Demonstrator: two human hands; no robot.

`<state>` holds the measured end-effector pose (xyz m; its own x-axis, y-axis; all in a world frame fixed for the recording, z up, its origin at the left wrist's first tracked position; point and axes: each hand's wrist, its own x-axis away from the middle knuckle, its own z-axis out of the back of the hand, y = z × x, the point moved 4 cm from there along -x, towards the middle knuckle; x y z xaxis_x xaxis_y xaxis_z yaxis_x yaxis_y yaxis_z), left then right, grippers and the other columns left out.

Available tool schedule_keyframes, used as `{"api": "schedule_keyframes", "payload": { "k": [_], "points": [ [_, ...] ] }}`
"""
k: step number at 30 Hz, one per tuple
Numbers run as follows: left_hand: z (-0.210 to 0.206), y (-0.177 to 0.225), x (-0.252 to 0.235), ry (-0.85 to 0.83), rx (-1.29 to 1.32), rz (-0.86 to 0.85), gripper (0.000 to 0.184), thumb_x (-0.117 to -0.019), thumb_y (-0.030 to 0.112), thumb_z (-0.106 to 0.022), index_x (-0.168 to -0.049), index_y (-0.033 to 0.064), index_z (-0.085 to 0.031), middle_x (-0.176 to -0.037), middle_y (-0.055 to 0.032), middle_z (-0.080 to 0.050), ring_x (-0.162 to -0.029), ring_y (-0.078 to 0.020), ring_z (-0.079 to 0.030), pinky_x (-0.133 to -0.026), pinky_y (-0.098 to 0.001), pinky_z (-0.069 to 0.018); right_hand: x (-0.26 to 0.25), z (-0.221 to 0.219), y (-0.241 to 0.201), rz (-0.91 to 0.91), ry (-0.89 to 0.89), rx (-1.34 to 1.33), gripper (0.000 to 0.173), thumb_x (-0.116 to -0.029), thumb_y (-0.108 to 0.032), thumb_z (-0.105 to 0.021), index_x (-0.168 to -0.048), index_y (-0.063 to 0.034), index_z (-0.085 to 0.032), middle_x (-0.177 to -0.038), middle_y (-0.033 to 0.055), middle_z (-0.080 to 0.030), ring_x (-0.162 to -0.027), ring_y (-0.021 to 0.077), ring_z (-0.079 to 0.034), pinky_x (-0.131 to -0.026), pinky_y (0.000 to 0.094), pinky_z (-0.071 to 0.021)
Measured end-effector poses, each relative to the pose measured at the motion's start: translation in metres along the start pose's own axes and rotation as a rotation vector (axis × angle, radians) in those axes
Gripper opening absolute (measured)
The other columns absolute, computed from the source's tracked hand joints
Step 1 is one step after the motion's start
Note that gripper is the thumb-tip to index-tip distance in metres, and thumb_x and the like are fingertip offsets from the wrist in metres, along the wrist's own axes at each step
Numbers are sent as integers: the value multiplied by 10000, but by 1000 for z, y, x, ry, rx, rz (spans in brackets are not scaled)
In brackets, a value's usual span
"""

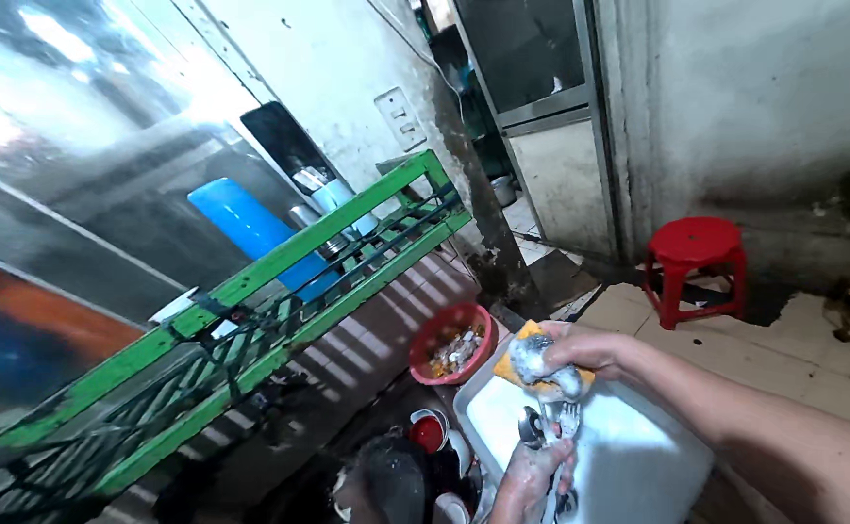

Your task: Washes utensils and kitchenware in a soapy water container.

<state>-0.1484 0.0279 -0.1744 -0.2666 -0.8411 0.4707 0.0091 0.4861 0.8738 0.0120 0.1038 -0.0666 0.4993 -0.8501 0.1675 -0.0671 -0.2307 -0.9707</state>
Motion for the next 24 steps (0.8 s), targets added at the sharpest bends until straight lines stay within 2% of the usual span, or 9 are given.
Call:
{"api": "schedule_keyframes", "payload": {
  "k": [4, 7, 10, 12, 14, 15, 18, 20, 24],
  "points": [
    [-1, -2, -1, 31, -110, 23, 279, -962, 18, -622, -1232, 12, -554, -727, -23, -584, -526, -69, -522, -471, -204, -451, -22, 1, -11, 36, 155, 201, 545, -810, 11, -738, -1328, -87, -600, -1060, 156, -702, -877, 261, -696, -774, 470, -583],
    [1, -2, -4, 104, -147, 64, 186, -971, 1, -611, -1156, 8, -634, -666, 3, -580, -481, -46, -476, -440, -189, -401, -22, 8, -34, 123, 305, 299, 525, -813, -17, -751, -1317, -112, -635, -1090, 163, -708, -929, 294, -697, -809, 536, -570],
    [8, -4, -8, 118, 185, 5, 255, -1035, 34, -455, -1199, -44, -634, -838, -64, -694, -457, -31, -457, -409, -176, -374, -4, 5, -52, 286, 414, 368, 561, -790, -19, -779, -1327, -96, -637, -1184, 149, -689, -1041, 278, -675, -890, 546, -550],
    [15, -4, -12, 148, 420, -27, 285, -1057, 69, -395, -1226, -36, -598, -976, -126, -732, -488, -47, -510, -421, -185, -397, 9, -6, -50, 442, 449, 381, 547, -753, -32, -805, -1278, -79, -659, -1157, 108, -700, -1020, 209, -676, -884, 475, -563],
    [19, 3, -11, 210, 604, -82, 304, -1085, 142, -358, -1163, -14, -607, -901, -126, -723, -525, -85, -571, -442, -206, -451, 20, -24, -33, 527, 317, 443, 499, -771, -62, -835, -1240, -63, -666, -1100, 92, -715, -961, 164, -695, -854, 392, -600],
    [21, 7, -9, 246, 654, -120, 310, -1092, 185, -332, -1066, 19, -593, -802, -90, -672, -548, -104, -588, -456, -225, -483, 24, -34, -18, 532, 169, 516, 488, -786, -61, -831, -1248, -53, -675, -1134, 104, -716, -1018, 181, -692, -917, 401, -585],
    [35, 11, -5, 30, 716, -207, 490, -1120, 374, -236, -1162, 63, -613, -988, -81, -734, -870, -160, -719, -726, -311, -607, 33, -61, 42, 860, -201, 840, 338, -894, -103, -741, -1226, -50, -703, -1250, 127, -710, -1224, 250, -654, -1074, 449, -519],
    [37, 23, -17, 30, 725, -159, 502, -1115, 381, -246, -1111, 54, -626, -910, -70, -740, -751, -131, -712, -640, -275, -594, 36, -68, 69, 1035, -311, 1002, 244, -911, -103, -719, -1154, -83, -717, -1243, 105, -710, -1278, 263, -621, -1115, 428, -486],
    [48, 47, -20, 200, 723, -222, 275, -1098, 173, -351, -1179, 17, -562, -709, -40, -569, -569, -146, -599, -561, -294, -569, 30, -59, 92, 1042, -436, 1108, 171, -930, -73, -687, -1099, -66, -714, -1334, 123, -671, -1398, 303, -523, -1186, 433, -408]
  ]
}}
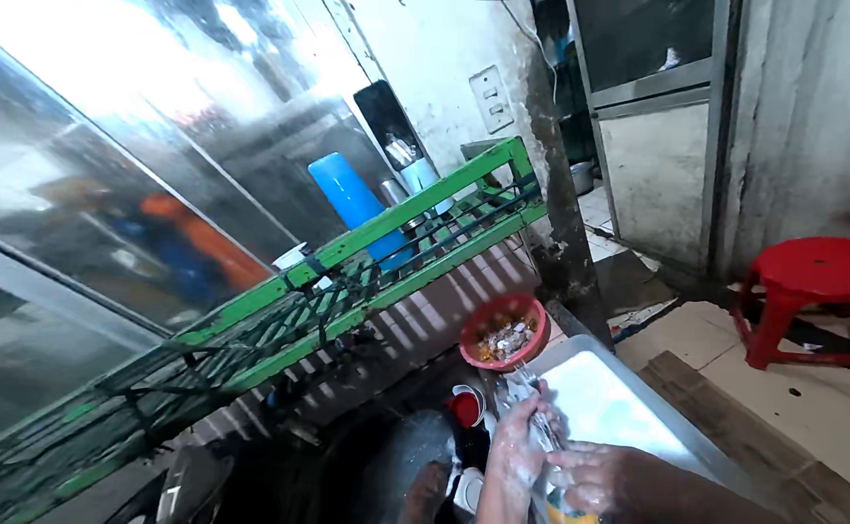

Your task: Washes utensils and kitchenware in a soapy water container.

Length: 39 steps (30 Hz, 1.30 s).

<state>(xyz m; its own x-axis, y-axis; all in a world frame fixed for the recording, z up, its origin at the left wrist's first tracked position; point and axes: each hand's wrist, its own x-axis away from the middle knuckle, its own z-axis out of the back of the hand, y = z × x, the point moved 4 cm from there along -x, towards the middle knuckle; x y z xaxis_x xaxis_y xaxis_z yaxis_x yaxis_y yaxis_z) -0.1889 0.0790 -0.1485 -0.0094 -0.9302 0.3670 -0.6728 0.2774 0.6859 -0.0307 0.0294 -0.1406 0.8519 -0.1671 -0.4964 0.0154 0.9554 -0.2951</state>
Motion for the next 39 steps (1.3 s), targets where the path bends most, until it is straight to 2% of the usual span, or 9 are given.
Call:
{"api": "schedule_keyframes", "payload": {
  "k": [4, 8, 15, 20, 25, 27, 29, 34, 39],
  "points": [
    [3, 38, -5, 62, 159, -228, 283, -1099, 202, -362, -1042, 67, -605, -635, -20, -545, -573, -182, -605, -674, -410, -607, 25, 10, 15, -440, 126, -435, 392, -911, -167, -748, -1259, -1, -676, -1468, 128, -585, -1414, 202, -506, -1180, 374, -425],
    [7, 55, 3, 16, 224, -347, 368, -1111, 270, -317, -935, 120, -603, -604, 10, -531, -573, -177, -608, -697, -416, -603, 39, 23, 40, -1181, 584, -1239, 582, -871, -100, -640, -1424, -91, -461, -1077, 89, -679, -886, 178, -696, -727, 371, -607],
    [-10, 23, 12, -83, 247, -351, 415, -1120, 274, -279, -951, 112, -621, -588, 15, -539, -555, -155, -611, -656, -366, -602, 22, 9, 61, -1102, 806, -1691, 295, -1022, -112, -507, -1312, -56, -500, -982, 143, -697, -862, 231, -715, -766, 408, -619],
    [16, 80, 26, -28, 184, -523, 389, -1113, 298, -322, -920, 150, -625, -572, 52, -496, -490, -109, -539, -563, -302, -551, 38, 28, 78, -1173, 848, -1450, 381, -962, -32, -556, -1340, -56, -512, -966, 126, -697, -808, 199, -706, -695, 369, -611],
    [-6, 79, 36, -13, -241, -322, 185, -991, -7, -434, -1061, 6, -605, -695, -62, -612, -441, -55, -498, -399, -186, -433, 22, 63, 86, -1131, 413, -864, 527, -818, -9, -736, -1324, -102, -622, -1040, 121, -715, -877, 217, -698, -767, 429, -589],
    [-25, 56, 35, 50, -533, -197, 187, -996, 3, -491, -1114, -38, -631, -906, -123, -709, -615, -129, -622, -558, -273, -540, -2, 86, 72, -1050, 216, -716, 545, -824, -17, -767, -1341, -117, -628, -1151, 128, -692, -1013, 235, -673, -880, 469, -556],
    [-37, 32, 35, 131, -738, -106, 129, -990, 10, -558, -1090, -36, -623, -885, -91, -693, -767, -158, -678, -718, -325, -590, -18, 104, 62, -952, 145, -670, 569, -820, -5, -772, -1358, -113, -619, -1195, 124, -684, -1047, 224, -664, -909, 456, -547],
    [-36, -19, 33, -150, -584, 233, 348, -1078, 133, -330, -1001, 9, -646, -672, -20, -644, -568, -105, -609, -570, -265, -545, -9, 108, 85, -891, 292, -902, 743, -706, 13, -724, -1421, -66, -539, -1143, 110, -697, -954, 177, -689, -814, 385, -586],
    [-34, -28, 23, 47, -293, 158, 260, -1094, 139, -428, -1034, -27, -619, -641, -33, -569, -481, -93, -549, -458, -224, -511, 29, 76, 115, -957, 680, -1293, 625, -787, -77, -685, -1386, -105, -505, -1012, 119, -704, -839, 211, -705, -723, 385, -608]
  ]
}}
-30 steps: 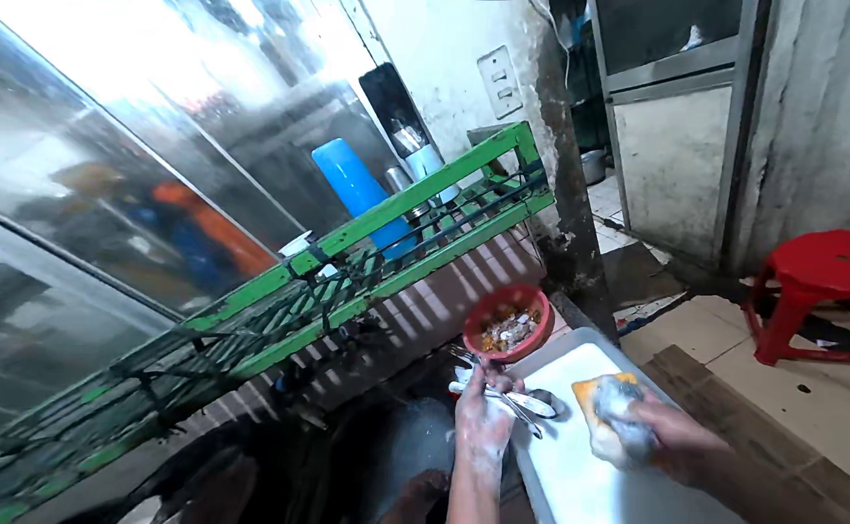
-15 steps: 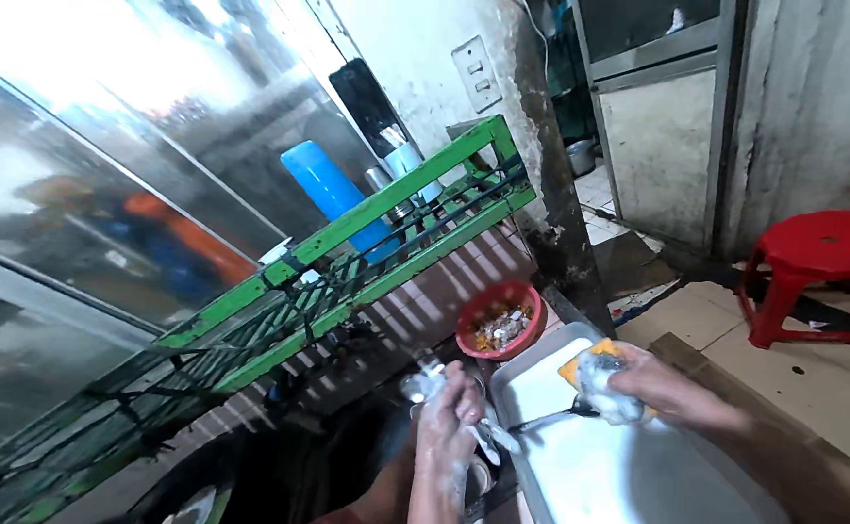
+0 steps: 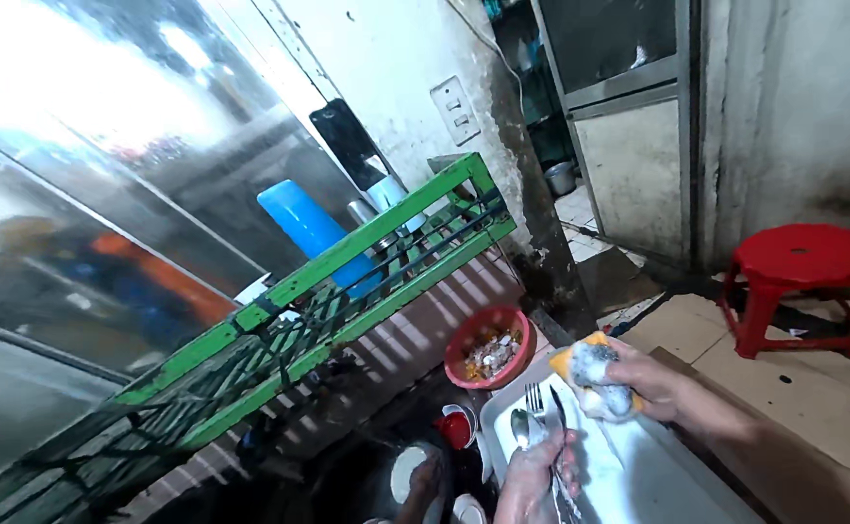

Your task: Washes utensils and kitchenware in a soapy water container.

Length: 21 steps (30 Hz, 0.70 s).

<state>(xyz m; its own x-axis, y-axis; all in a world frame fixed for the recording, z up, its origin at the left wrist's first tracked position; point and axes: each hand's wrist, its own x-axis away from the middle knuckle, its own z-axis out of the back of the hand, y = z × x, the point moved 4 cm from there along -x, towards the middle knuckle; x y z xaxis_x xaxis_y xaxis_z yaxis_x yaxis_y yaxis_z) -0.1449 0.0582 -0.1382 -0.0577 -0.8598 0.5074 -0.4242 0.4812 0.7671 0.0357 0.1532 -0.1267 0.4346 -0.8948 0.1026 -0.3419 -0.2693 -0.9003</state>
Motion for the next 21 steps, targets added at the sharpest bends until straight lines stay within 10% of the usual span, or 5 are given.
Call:
{"api": "schedule_keyframes", "payload": {
  "k": [11, 21],
  "points": [
    [0, -16, -4, 465, -375, -260, 107, -1033, 12, -516, -994, -68, -575, -614, -53, -544, -471, -94, -510, -446, -222, -442, -5, -46, 28, -104, 88, 717, 548, -907, -115, -714, -1434, -99, -568, -1323, 183, -645, -1213, 299, -630, -1045, 515, -486],
    [14, -21, 9, 528, -423, -304, 137, -1053, 59, -508, -1035, -48, -591, -651, -59, -541, -509, -113, -518, -476, -245, -453, -11, -58, 34, -96, 10, 868, 578, -915, -150, -716, -1467, -147, -544, -1316, 192, -653, -1208, 353, -637, -1024, 577, -491]
  ]
}}
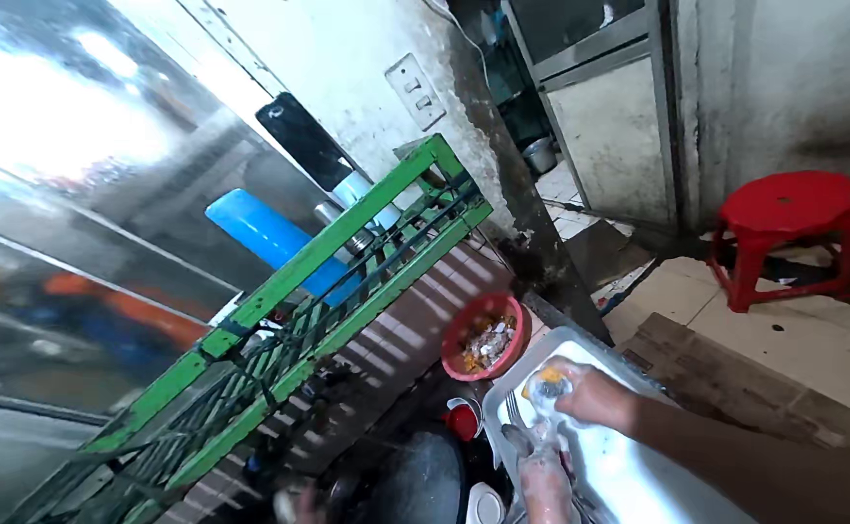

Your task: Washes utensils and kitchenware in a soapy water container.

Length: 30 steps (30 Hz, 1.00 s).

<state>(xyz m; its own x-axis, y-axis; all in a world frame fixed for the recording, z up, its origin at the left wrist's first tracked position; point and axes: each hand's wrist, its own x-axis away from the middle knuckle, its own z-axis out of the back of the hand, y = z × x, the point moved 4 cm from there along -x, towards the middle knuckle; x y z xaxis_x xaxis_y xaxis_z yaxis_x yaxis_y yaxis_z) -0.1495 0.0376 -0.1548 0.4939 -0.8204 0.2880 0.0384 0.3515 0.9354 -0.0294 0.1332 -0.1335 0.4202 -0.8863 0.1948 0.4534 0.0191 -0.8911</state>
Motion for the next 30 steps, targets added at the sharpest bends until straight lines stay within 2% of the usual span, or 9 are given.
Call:
{"api": "schedule_keyframes", "payload": {
  "k": [3, 7, 10, 14, 18, 22, 26, 28, 30],
  "points": [
    [5, -6, -1, 11, -50, -16, 125, -1029, 27, -525, -1030, -64, -610, -665, -68, -562, -523, -115, -532, -494, -249, -467, 4, -10, -1, 33, -113, 58, 552, -944, -133, -670, -1477, -119, -527, -1357, 211, -624, -1250, 367, -607, -1047, 578, -466],
    [6, -20, 0, -24, 59, 47, 144, -1037, 40, -526, -1131, -48, -591, -663, -65, -535, -498, -119, -503, -448, -248, -437, -16, 13, 9, 24, 115, 45, 565, -951, -216, -712, -1485, -145, -540, -1377, 205, -620, -1241, 389, -615, -1044, 610, -471],
    [7, -23, 3, -109, 151, 89, 201, -1065, 59, -480, -1208, -53, -567, -668, -62, -552, -468, -97, -497, -422, -225, -436, -24, 24, 15, 52, 172, -135, 779, -899, -335, -799, -1551, -128, -427, -1526, 198, -484, -1355, 372, -523, -1109, 585, -427],
    [2, -17, 11, -327, 252, 96, 227, -1098, 121, -418, -1091, -22, -595, -632, -40, -572, -459, -79, -517, -431, -209, -459, -4, 15, 9, 96, 4, -27, 517, -933, -245, -740, -1409, -111, -588, -1288, 192, -658, -1145, 343, -654, -990, 578, -504],
    [8, -20, 15, -362, 245, 46, 288, -1111, 152, -378, -1081, -31, -598, -686, -51, -611, -479, -71, -524, -454, -196, -469, -10, 45, 12, 222, 276, -332, 393, -856, -145, -751, -1244, -101, -698, -1093, 145, -721, -939, 276, -699, -820, 536, -570],
    [-1, -9, 5, -250, 264, -46, 276, -1105, 128, -397, -935, -2, -573, -617, -13, -534, -459, -56, -472, -440, -187, -431, 3, 33, 5, -46, 168, -532, 596, -908, -176, -731, -1450, -91, -496, -1096, 176, -680, -933, 277, -679, -819, 493, -568],
    [-2, 4, -1, -232, 169, 36, 375, -1114, 202, -401, -886, -15, -606, -570, -29, -511, -439, -89, -466, -427, -217, -420, 12, -4, 6, -54, -2, -311, 457, -959, -178, -701, -1379, -52, -575, -1152, 207, -674, -1005, 306, -673, -911, 516, -536],
    [6, -1, -6, -226, 154, 17, 382, -1118, 230, -389, -1034, -26, -659, -681, -56, -600, -534, -105, -551, -483, -232, -473, 3, 7, 16, -42, -28, -202, 428, -955, -232, -718, -1336, -62, -622, -1146, 203, -689, -1023, 322, -678, -928, 549, -533],
    [14, -4, -11, -239, 209, -102, 338, -1093, 173, -416, -1180, -47, -657, -1112, -131, -699, -959, -170, -675, -787, -301, -571, 2, 16, 20, -88, -191, -47, 460, -951, -203, -714, -1368, -45, -605, -1169, 223, -681, -1069, 345, -664, -956, 566, -517]
  ]
}}
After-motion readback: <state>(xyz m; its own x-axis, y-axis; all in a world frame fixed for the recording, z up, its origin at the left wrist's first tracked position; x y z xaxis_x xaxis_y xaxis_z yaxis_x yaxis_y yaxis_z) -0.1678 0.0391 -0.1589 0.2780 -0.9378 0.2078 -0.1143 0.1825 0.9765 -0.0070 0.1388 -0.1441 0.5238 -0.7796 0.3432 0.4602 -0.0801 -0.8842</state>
